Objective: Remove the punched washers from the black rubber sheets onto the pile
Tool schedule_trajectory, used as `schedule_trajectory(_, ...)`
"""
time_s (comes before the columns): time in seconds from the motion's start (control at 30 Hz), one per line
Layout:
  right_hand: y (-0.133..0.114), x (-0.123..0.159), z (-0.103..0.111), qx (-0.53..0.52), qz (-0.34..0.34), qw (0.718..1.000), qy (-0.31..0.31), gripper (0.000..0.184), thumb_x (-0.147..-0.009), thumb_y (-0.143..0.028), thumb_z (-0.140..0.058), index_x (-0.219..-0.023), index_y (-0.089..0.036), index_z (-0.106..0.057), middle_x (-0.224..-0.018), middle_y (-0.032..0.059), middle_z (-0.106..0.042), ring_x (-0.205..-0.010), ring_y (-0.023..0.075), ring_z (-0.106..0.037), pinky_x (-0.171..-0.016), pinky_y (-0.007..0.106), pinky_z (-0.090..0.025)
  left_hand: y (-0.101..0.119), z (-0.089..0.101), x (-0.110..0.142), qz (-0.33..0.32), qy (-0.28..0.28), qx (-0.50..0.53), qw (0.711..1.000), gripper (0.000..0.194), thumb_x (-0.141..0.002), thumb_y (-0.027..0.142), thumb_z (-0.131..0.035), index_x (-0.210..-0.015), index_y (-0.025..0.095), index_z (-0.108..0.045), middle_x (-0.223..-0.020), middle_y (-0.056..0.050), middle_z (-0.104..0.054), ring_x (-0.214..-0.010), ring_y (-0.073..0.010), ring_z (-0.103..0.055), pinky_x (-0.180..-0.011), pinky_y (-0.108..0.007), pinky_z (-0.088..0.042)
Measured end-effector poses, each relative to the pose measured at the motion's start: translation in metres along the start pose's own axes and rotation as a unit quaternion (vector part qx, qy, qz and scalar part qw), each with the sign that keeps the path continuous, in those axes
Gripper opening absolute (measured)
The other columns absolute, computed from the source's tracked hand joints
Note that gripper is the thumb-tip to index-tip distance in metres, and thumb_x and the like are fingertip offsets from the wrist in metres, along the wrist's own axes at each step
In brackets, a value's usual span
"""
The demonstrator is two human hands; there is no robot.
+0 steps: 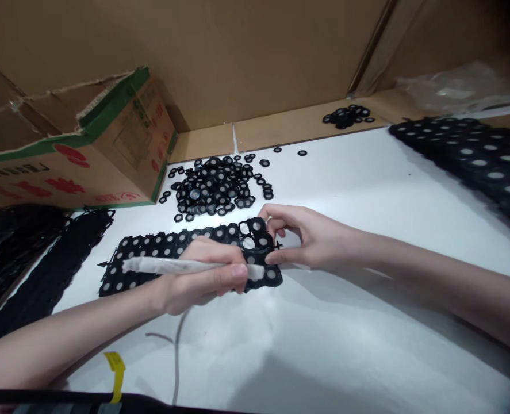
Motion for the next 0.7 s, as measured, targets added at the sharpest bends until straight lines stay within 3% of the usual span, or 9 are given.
schedule_trajectory(0.13, -0.011, 0.009, -0.007, 0.042, 0.035, 0.997, -0.051, 0.034, -0.074, -0.032, -0.069, -0.096, -0.024, -0.044, -0.093, 0.0013, -0.055, -0.084, 0.0174, -0.051, -0.070, 0.029, -0.042, -0.009, -0.005, 0.002, 0.025, 0.001, 0.105, 0.994, 0.023, -0.091, 0.035, -0.054, -0.086, 0.013, -0.062, -0.052, 0.003, -0.046, -0.045, -0.0080, -0.040, -0.042, -0.020, -0.027)
schedule_trajectory(0.23, -0.013, 0.014, -0.013, 0.062, 0.019, 0.995, -0.079, 0.046, -0.072, -0.035, -0.072, -0.104, -0.026, -0.042, -0.090, 0.0000, -0.060, -0.089, 0.0202, -0.053, -0.073, 0.030, -0.041, -0.012, -0.005, 0.000, 0.027, 0.008, 0.144, 0.989, 0.015, -0.090, 0.029, -0.057, -0.087, 0.014, -0.058, -0.051, 0.005, -0.045, -0.045, -0.0072, -0.037, -0.042, -0.018, -0.027)
schedule_trajectory(0.5, -0.014, 0.016, -0.023, 0.021, -0.011, 0.997, -0.069, 0.046, -0.070, -0.011, -0.064, -0.103, -0.027, -0.035, -0.071, -0.0078, -0.055, -0.055, 0.0103, -0.046, -0.050, 0.023, -0.035, -0.009, -0.010, 0.002, 0.018, 0.000, 0.124, 0.992, 0.010, -0.089, 0.021, -0.051, -0.085, 0.014, -0.057, -0.053, 0.005, -0.045, -0.045, -0.0061, -0.036, -0.041, -0.016, -0.025)
schedule_trajectory(0.7, -0.012, 0.015, -0.023, 0.054, -0.009, 0.997, -0.054, 0.046, -0.068, -0.007, -0.061, -0.102, -0.026, -0.036, -0.069, -0.0080, -0.052, -0.055, 0.0110, -0.047, -0.048, 0.023, -0.034, -0.007, -0.008, 0.002, 0.019, 0.009, 0.045, 0.999, 0.018, -0.090, 0.022, -0.046, -0.081, 0.013, -0.060, -0.052, 0.003, -0.047, -0.043, -0.0067, -0.038, -0.041, -0.017, -0.027)
Point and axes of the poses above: each hand's wrist, its own x-axis away from the middle knuckle, its own z-axis out of the back of the hand, y = z × x, the point moved 10 cm from there along -x, towards the middle knuckle
